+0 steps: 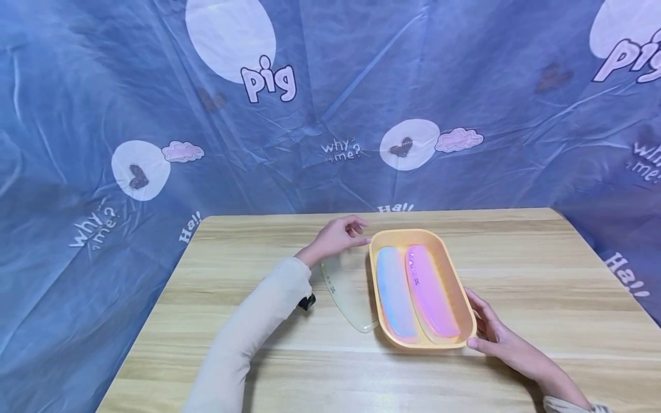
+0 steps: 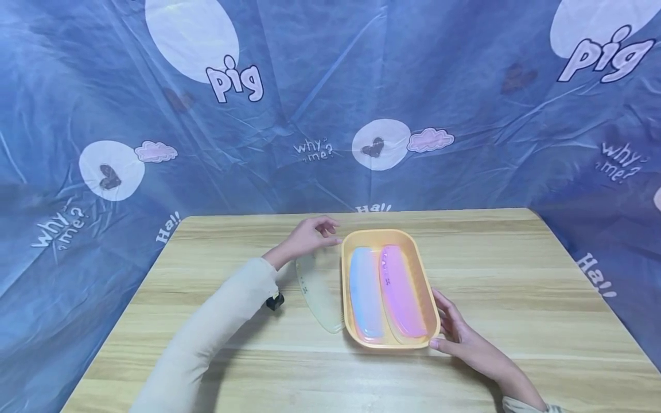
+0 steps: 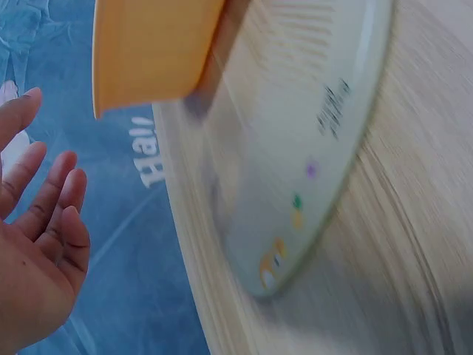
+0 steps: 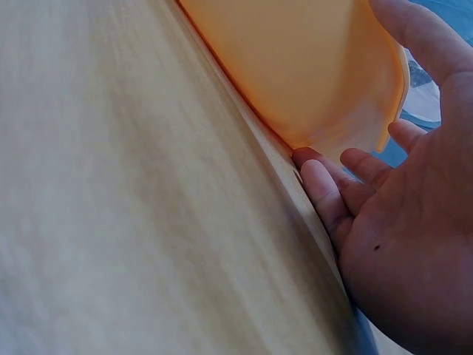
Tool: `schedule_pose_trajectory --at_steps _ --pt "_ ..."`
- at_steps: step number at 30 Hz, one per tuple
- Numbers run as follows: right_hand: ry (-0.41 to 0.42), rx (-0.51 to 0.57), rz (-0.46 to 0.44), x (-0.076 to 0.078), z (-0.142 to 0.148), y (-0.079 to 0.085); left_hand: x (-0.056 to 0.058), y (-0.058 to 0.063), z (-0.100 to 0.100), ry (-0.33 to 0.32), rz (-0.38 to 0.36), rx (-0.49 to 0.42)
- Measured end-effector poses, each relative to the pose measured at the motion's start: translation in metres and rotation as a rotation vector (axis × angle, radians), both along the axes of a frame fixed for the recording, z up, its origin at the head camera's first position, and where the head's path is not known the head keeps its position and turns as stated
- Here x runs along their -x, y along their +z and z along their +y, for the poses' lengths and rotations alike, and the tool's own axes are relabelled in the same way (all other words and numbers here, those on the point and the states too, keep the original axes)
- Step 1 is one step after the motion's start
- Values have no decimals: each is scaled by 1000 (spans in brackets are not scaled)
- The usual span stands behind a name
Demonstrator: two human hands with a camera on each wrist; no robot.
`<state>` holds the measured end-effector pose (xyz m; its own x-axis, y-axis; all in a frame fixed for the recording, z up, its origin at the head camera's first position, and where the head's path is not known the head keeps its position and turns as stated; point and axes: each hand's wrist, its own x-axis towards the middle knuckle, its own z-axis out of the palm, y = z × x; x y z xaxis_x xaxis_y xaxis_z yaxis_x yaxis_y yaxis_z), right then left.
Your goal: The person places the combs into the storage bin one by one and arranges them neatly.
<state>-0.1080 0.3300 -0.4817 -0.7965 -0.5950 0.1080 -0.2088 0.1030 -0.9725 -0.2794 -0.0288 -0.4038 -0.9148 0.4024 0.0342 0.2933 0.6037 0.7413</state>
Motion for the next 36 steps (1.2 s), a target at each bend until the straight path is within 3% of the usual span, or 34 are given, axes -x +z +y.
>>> schedule_pose_trajectory --at_steps 11,19,36 --pt "-23 -11 -2 -3 -1 2 -3 -3 -27 67 2 8" --pt "18 29 3 -2 -1 1 -4 -16 -47 102 -56 -9" --pt "0 4 23 -2 -1 0 -9 -38 -72 128 -127 -46"
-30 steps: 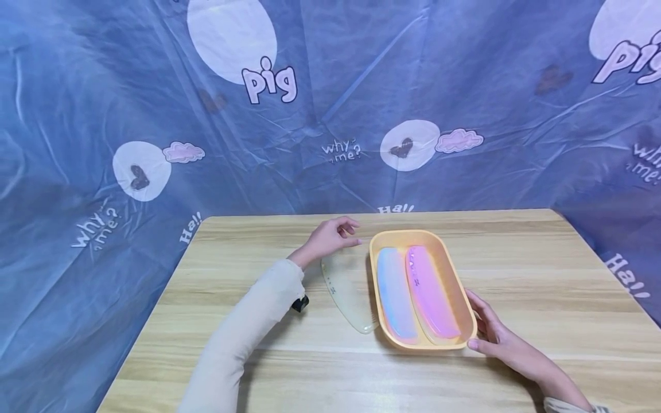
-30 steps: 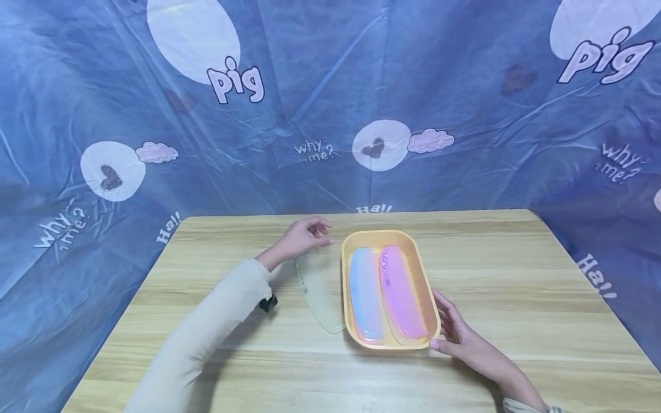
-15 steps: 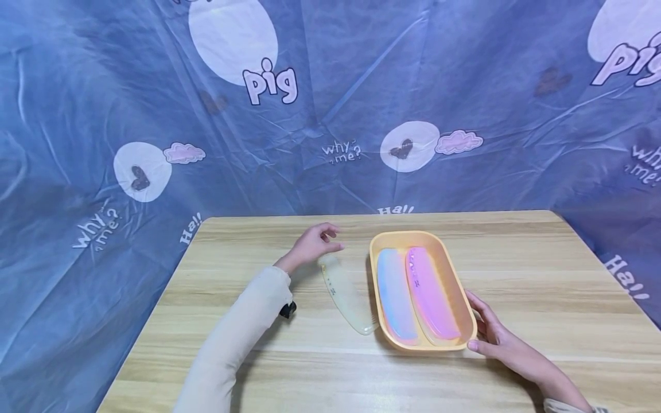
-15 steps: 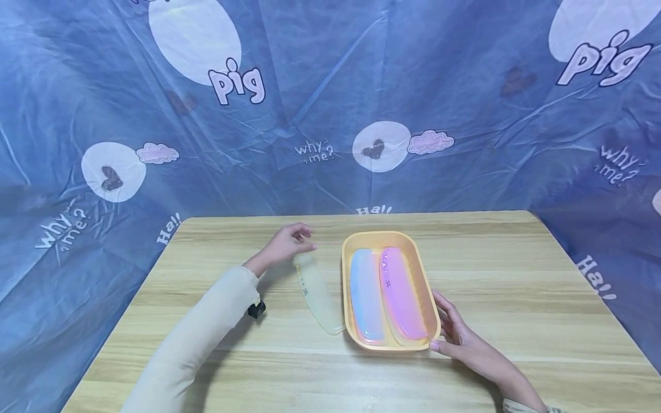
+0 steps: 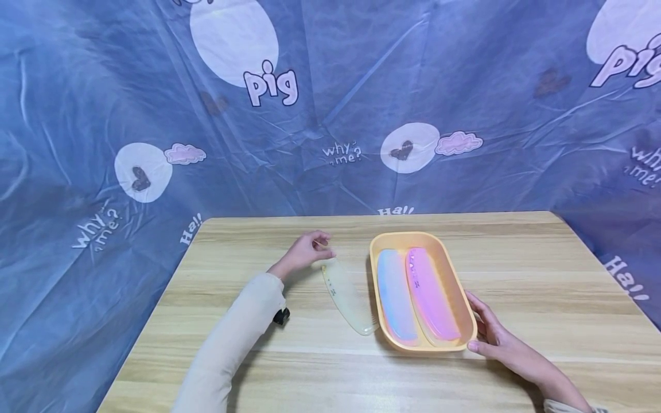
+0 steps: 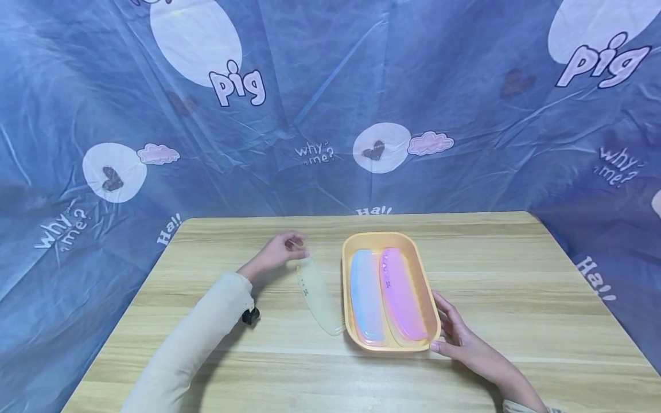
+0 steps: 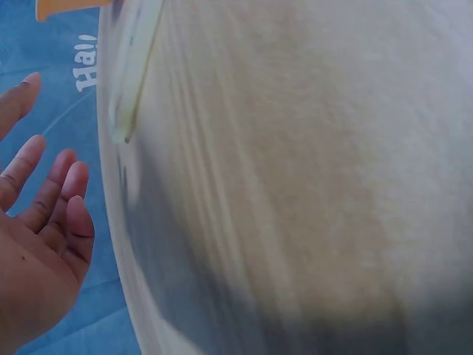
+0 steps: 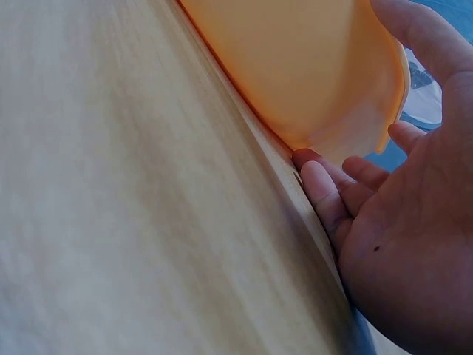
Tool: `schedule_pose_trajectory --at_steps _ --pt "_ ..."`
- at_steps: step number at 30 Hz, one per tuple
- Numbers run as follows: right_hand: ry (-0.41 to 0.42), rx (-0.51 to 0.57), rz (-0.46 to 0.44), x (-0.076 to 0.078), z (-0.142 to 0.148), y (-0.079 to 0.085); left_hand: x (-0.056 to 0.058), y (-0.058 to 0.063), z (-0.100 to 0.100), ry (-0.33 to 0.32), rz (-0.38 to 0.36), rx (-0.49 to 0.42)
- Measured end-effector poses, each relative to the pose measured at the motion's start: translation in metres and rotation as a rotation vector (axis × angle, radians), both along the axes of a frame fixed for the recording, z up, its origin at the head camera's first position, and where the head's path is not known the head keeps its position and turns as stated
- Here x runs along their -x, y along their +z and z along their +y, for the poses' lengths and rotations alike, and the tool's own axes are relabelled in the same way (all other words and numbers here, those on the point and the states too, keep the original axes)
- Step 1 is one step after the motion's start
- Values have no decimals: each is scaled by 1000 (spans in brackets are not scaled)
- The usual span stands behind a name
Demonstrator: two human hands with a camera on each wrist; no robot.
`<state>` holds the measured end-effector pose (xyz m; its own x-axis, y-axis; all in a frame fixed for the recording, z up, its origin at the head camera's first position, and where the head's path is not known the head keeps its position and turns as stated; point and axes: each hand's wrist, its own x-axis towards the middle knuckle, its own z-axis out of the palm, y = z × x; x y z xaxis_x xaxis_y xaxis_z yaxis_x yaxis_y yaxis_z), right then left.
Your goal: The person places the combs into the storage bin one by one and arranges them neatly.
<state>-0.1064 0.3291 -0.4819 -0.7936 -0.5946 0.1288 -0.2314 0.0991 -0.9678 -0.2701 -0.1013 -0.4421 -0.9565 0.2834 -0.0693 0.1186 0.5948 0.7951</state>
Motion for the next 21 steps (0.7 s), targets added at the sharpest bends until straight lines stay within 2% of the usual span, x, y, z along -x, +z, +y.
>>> schedule_pose_trajectory --at_steps 6,11,18,21 --pt "4 -1 8 -1 1 1 1 -7 -2 -2 -22 -14" --pt "11 2 -5 0 0 2 -1 -8 -4 15 -41 -7" --pt "-1 2 -30 0 -2 3 -1 -9 -6 -30 -58 24" --pt "6 10 -37 -1 -2 3 0 -11 -6 -43 -87 17"
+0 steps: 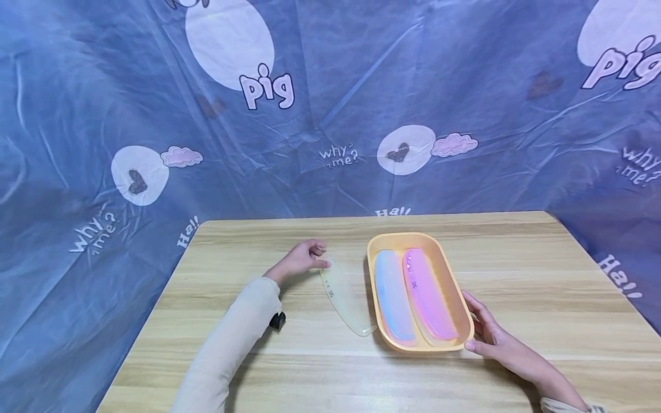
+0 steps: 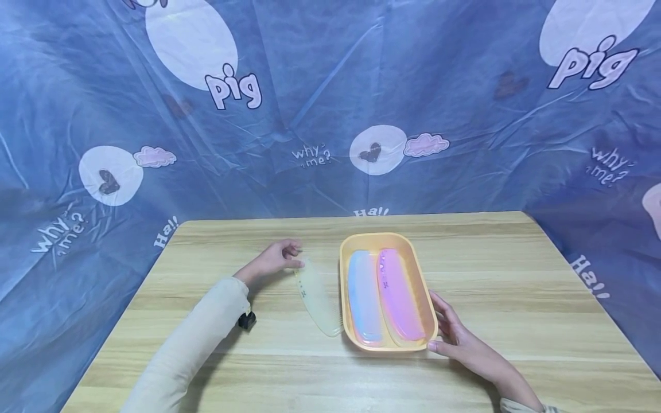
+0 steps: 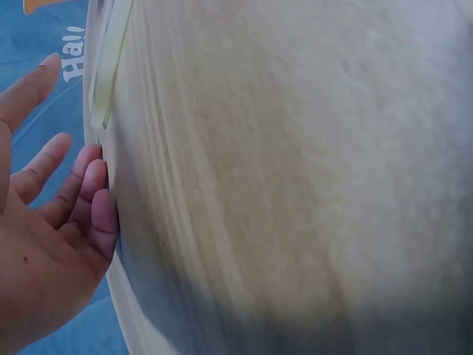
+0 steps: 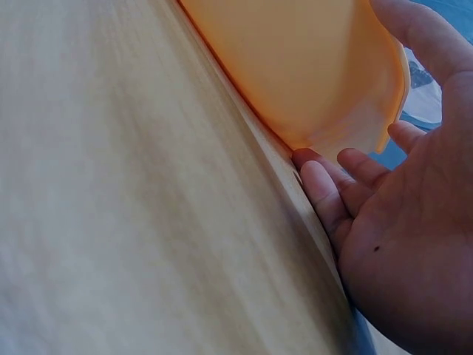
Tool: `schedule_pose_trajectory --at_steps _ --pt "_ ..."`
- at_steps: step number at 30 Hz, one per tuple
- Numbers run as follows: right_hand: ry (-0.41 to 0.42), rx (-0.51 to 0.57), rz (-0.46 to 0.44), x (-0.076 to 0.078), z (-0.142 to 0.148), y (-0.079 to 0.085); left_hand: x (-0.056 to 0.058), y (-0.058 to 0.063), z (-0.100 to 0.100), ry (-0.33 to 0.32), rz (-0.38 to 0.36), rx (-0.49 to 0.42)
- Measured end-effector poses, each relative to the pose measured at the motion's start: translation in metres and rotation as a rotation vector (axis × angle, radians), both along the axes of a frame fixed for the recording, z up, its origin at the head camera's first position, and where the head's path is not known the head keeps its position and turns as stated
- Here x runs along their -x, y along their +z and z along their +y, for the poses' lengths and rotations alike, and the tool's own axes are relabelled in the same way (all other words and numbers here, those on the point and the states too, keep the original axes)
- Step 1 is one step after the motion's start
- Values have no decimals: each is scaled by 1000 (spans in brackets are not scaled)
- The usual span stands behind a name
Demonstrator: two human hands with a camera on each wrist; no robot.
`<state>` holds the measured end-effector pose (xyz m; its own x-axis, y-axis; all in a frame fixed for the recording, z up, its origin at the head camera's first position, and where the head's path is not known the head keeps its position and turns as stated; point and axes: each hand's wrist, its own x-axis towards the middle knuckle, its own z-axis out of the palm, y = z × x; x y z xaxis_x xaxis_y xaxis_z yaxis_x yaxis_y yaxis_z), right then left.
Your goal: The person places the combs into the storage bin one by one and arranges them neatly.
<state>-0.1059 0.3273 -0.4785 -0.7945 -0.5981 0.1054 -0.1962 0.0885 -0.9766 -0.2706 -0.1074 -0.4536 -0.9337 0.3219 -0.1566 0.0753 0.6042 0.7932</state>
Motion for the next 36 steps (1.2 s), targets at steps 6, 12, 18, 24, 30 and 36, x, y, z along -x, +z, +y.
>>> schedule_pose_trajectory --at_steps 6,12,18,24,30,36 --pt "4 9 44 -1 0 0 1 0 1 -71 -59 44" --pt "12 24 53 -1 -1 -1 3 -1 2 -73 -60 103" --pt "1 14 48 0 -1 0 3 0 2 -78 -72 103" --pt "-9 2 60 0 0 -2 2 1 -1 -99 -82 62" --pt "-15 -8 39 0 1 -4 3 0 -6 -104 -87 31" --pt "-36 -35 15 -1 0 0 3 -1 -7 -101 -72 38"
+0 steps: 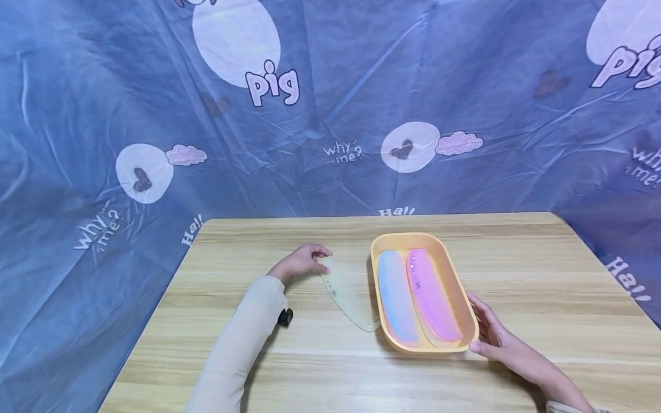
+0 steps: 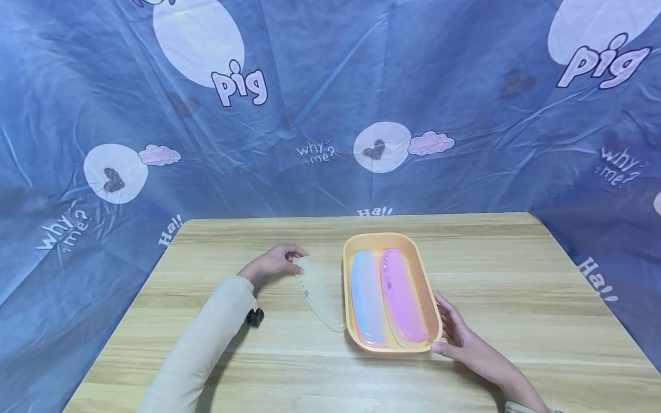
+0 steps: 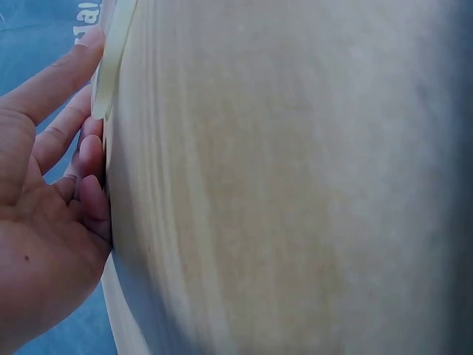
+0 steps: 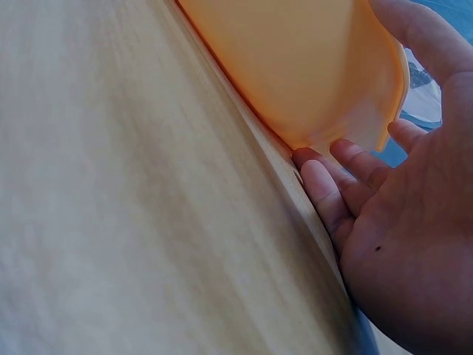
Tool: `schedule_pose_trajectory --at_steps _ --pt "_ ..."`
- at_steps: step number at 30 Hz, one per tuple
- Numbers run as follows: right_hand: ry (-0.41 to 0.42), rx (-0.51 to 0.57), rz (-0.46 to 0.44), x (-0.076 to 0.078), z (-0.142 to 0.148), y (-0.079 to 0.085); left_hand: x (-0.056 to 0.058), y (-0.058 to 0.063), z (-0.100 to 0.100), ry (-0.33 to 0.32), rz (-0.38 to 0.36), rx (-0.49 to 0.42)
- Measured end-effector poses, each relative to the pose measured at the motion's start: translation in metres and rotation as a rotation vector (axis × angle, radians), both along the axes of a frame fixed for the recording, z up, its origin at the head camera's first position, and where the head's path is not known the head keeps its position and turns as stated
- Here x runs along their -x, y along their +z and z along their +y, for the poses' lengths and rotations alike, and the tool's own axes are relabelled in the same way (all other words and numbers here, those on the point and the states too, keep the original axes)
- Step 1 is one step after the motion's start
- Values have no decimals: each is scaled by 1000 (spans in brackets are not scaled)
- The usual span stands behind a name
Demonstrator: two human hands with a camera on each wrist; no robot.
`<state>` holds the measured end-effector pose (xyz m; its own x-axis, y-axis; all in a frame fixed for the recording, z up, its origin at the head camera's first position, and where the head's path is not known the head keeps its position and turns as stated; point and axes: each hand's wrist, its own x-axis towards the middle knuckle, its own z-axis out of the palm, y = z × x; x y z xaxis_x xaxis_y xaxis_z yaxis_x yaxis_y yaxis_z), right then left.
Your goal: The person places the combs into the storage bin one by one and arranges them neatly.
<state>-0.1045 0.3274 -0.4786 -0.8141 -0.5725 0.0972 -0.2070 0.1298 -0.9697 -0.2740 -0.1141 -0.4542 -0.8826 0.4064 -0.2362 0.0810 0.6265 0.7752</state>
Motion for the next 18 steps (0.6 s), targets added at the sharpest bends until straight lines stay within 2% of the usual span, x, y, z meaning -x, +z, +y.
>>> schedule_pose_trajectory --at_steps 12,18 --pt "6 7 33 2 1 -1 2 -4 1 6 27 -6" --pt "-3 1 16 1 0 -1 3 -7 2 47 -3 -34"
